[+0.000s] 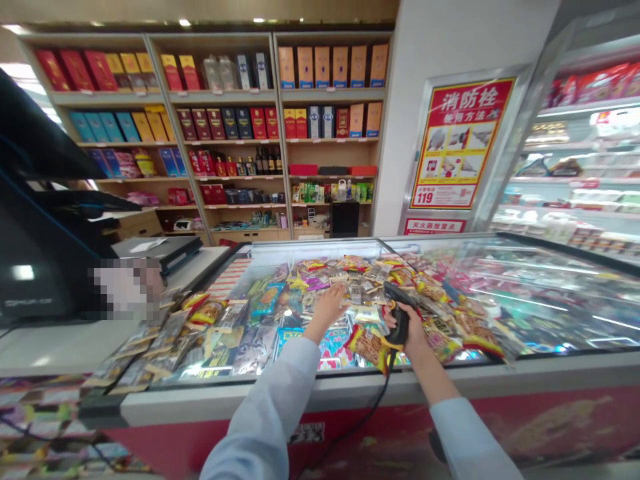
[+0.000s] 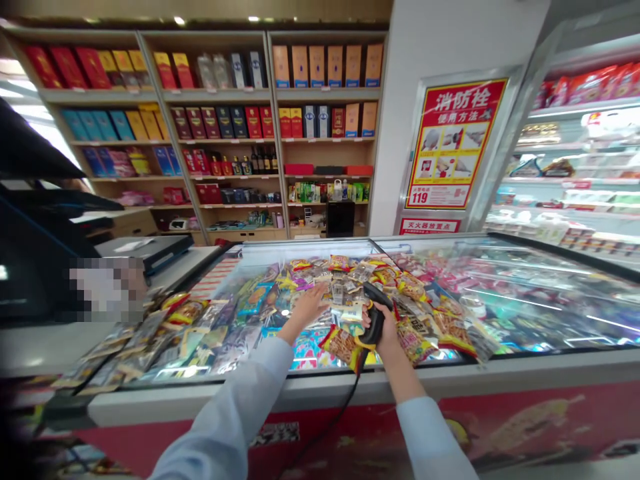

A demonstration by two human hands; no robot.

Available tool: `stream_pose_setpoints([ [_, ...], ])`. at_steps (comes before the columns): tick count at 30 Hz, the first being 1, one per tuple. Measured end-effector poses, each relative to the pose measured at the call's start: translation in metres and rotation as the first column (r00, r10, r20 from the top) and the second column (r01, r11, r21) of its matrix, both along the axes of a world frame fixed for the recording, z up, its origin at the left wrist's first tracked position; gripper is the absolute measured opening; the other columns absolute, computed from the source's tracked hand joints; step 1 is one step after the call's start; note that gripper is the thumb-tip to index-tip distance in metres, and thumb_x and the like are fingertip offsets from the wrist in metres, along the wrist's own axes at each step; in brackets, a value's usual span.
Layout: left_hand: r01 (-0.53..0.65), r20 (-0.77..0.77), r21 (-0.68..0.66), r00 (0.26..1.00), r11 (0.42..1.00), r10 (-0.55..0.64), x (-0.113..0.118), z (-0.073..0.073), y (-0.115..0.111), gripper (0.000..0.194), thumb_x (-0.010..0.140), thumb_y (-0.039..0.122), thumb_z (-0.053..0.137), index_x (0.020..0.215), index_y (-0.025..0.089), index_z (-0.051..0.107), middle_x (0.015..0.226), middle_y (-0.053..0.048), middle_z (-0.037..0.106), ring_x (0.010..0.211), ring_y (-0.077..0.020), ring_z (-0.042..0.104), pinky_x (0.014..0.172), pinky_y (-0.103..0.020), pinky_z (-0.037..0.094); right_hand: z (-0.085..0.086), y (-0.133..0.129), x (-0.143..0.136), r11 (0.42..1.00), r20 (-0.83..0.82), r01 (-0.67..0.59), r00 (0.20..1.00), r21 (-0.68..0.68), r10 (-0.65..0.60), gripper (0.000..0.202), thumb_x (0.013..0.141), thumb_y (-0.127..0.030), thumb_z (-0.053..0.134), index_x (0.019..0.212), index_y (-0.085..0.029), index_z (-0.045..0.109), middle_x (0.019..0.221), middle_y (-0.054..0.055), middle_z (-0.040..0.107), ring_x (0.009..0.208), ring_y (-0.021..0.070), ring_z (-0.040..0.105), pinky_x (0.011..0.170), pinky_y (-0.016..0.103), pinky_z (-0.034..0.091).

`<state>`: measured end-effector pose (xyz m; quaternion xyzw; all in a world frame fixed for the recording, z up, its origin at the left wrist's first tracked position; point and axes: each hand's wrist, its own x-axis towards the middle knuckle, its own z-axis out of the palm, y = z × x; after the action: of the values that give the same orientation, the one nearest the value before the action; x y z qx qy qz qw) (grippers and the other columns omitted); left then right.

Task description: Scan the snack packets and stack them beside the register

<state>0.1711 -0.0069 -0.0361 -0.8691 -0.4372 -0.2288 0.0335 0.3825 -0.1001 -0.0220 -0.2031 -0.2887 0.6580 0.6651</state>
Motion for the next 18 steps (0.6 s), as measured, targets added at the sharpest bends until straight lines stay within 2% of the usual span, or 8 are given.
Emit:
stream_pose_setpoints([
  [4,0.018,-0.080,0.070,0.997,0.997,-0.012,0.001,-0.013,0.003,0.051,0.089,0.039,0.049,0.139,0.034,0.039,0.151,-0.007,0.031,0.139,-0.0278,0.029,0.108,-0.045,0.035,-0.004,0.000,0.003,0.999,-0.073,0.007,0.997,-0.041,-0.010,0.014,0.070,-0.028,0.063,0.074,-0.019,0.054,0.062,-0.001,0.055,0.040,0.0082,0.043,0.034,0.020,0.041],
  [7,0.006,-0.083,0.081,0.997,0.997,0.001,0.005,-0.013,-0.001,0.044,0.089,0.037,0.049,0.134,0.038,0.046,0.152,-0.006,0.028,0.139,-0.0333,0.027,0.103,-0.048,0.040,-0.004,-0.001,0.003,0.997,-0.099,0.028,0.994,-0.067,-0.034,0.014,0.068,-0.027,0.063,0.074,-0.019,0.054,0.062,-0.001,0.054,0.040,0.0084,0.043,0.034,0.020,0.040],
  [10,-0.022,-0.053,0.064,0.998,0.998,0.026,0.010,-0.006,-0.007,0.042,0.088,0.039,0.051,0.129,0.034,0.051,0.152,-0.009,0.028,0.137,-0.0379,0.029,0.096,-0.048,0.046,-0.002,-0.004,0.002,0.995,-0.105,0.052,0.993,-0.085,-0.061,0.014,0.067,-0.026,0.063,0.074,-0.019,0.053,0.062,-0.001,0.054,0.041,0.0085,0.043,0.033,0.019,0.038],
  [13,-0.065,-0.028,0.042,0.997,0.997,0.066,0.013,-0.002,-0.012,0.036,0.086,0.039,0.053,0.120,0.028,0.057,0.149,-0.011,0.031,0.136,-0.0381,0.031,0.091,-0.046,0.050,0.003,-0.008,-0.001,0.995,-0.065,0.080,0.994,-0.060,-0.084,0.015,0.067,-0.028,0.063,0.074,-0.020,0.052,0.061,-0.002,0.053,0.039,0.0087,0.042,0.033,0.020,0.037],
  [16,-0.103,-0.010,0.018,0.995,0.995,0.103,0.016,-0.003,-0.012,0.034,0.085,0.039,0.055,0.116,0.025,0.058,0.145,-0.012,0.038,0.135,-0.0362,0.033,0.090,-0.044,0.050,0.008,-0.011,-0.004,0.996,-0.022,0.086,0.996,-0.022,-0.087,0.017,0.067,-0.029,0.064,0.073,-0.021,0.050,0.057,-0.003,0.050,0.037,0.0093,0.040,0.033,0.022,0.037],
  [18,-0.109,0.016,0.018,0.994,0.994,0.109,0.017,-0.006,-0.010,0.038,0.085,0.038,0.055,0.120,0.023,0.055,0.143,-0.014,0.040,0.134,-0.0348,0.034,0.093,-0.045,0.049,0.010,-0.013,-0.005,0.996,-0.019,0.085,0.996,-0.013,-0.085,0.017,0.066,-0.028,0.064,0.073,-0.021,0.050,0.055,-0.004,0.048,0.036,0.0093,0.039,0.033,0.022,0.036],
])
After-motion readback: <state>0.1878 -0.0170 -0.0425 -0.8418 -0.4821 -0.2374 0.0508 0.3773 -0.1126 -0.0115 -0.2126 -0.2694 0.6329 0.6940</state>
